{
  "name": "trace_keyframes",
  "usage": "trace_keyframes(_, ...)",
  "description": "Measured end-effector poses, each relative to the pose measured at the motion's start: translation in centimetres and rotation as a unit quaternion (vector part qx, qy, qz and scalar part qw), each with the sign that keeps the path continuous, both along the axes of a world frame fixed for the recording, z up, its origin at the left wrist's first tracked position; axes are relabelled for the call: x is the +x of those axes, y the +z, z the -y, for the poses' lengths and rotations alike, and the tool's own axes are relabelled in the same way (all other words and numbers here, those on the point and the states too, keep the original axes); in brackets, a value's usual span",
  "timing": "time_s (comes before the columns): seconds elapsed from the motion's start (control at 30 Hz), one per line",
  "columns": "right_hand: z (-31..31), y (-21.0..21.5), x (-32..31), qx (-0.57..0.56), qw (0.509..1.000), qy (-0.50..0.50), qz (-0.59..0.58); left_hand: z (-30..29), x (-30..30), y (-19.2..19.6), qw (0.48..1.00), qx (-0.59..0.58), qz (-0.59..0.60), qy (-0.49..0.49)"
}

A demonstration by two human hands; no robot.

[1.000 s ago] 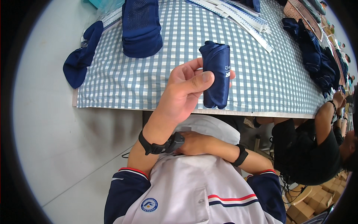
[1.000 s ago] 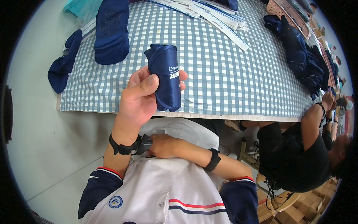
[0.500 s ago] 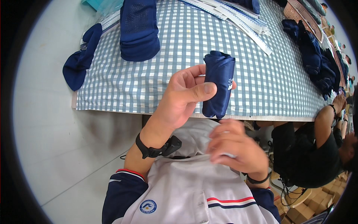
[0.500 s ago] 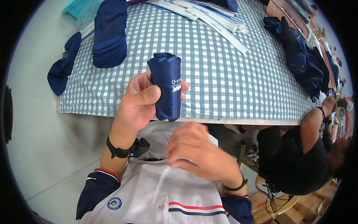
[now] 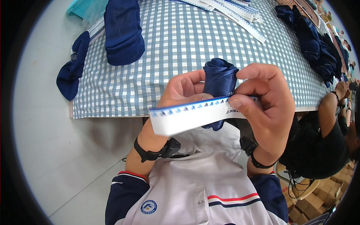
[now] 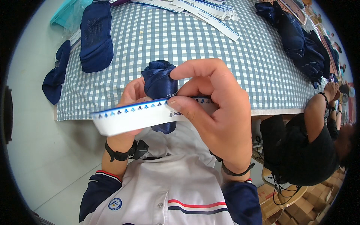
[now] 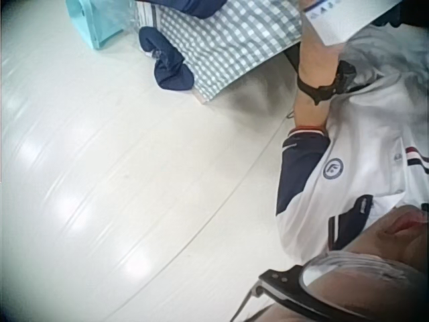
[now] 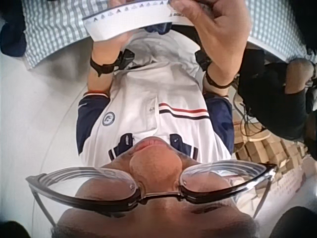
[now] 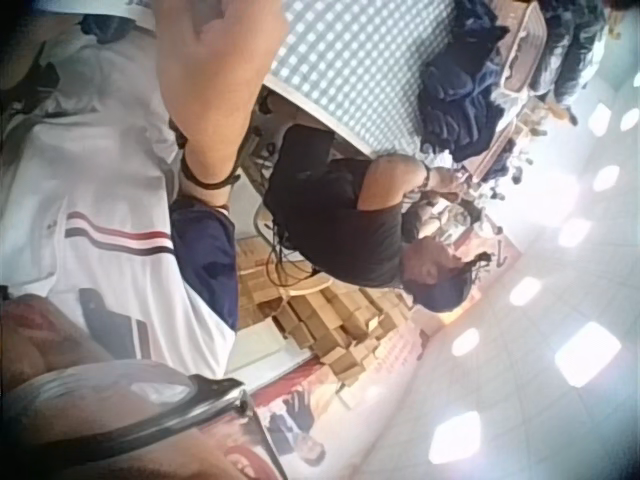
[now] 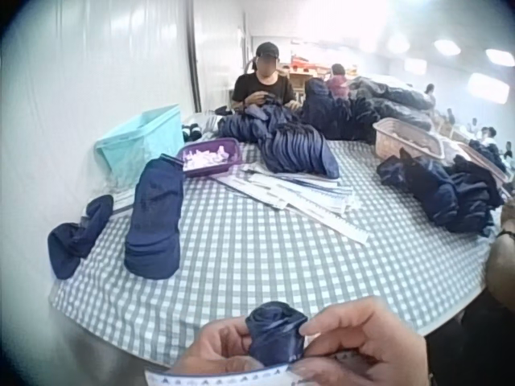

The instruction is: Folding socks and applying paper labels to bundle them.

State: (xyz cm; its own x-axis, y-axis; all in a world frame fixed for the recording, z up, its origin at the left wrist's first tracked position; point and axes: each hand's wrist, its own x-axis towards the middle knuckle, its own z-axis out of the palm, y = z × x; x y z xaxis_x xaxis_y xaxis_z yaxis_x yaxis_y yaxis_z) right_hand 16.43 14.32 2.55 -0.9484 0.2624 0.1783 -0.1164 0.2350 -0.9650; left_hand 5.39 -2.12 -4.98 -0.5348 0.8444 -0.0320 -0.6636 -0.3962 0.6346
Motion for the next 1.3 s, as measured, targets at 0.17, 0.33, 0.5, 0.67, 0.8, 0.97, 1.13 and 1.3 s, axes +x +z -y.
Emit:
trace_keyframes(0.17,-0.1,-1.0,-0.3,-0.032,0.999,-0.014,-0.011,-0.1,0.1,0.2,1.000,0.004,0.007,-0.009)
trace_keyframes(0.33,0.6,-3.6,-0.5,0.278,0.911,-0.152,-0.264,-0.6,0.0,0.3,1.000,0.013,0.010,-0.007)
trace_keyframes(0.5,2.0,-3.9,0.3,0.132,0.966,-0.199,-0.100,-1.4,0.4,0.6,0.991,-0.039,-0.107,0.065)
trace_keyframes(0.67,0.6,-3.9,-1.2,-0.144,0.985,-0.080,-0.059,-2.0,0.8,0.7,0.925,-0.105,-0.313,0.187)
trace_keyframes(0.8,0.6,-4.3,-1.3,-0.189,0.980,-0.016,-0.059,-1.2,1.2,1.7,0.849,-0.176,-0.438,0.239)
trace_keyframes(0.97,1.2,-4.6,-1.1,-0.231,0.964,-0.087,-0.099,-0.1,1.6,2.8,0.862,-0.117,-0.445,0.211)
trace_keyframes(1.13,2.5,-5.3,-0.7,-0.230,0.954,-0.105,-0.161,-2.6,2.7,3.2,0.781,-0.174,-0.464,0.381)
trace_keyframes(1.3,2.8,-5.5,0.3,-0.334,0.923,-0.093,-0.168,-2.6,2.4,3.8,0.728,-0.159,-0.536,0.397)
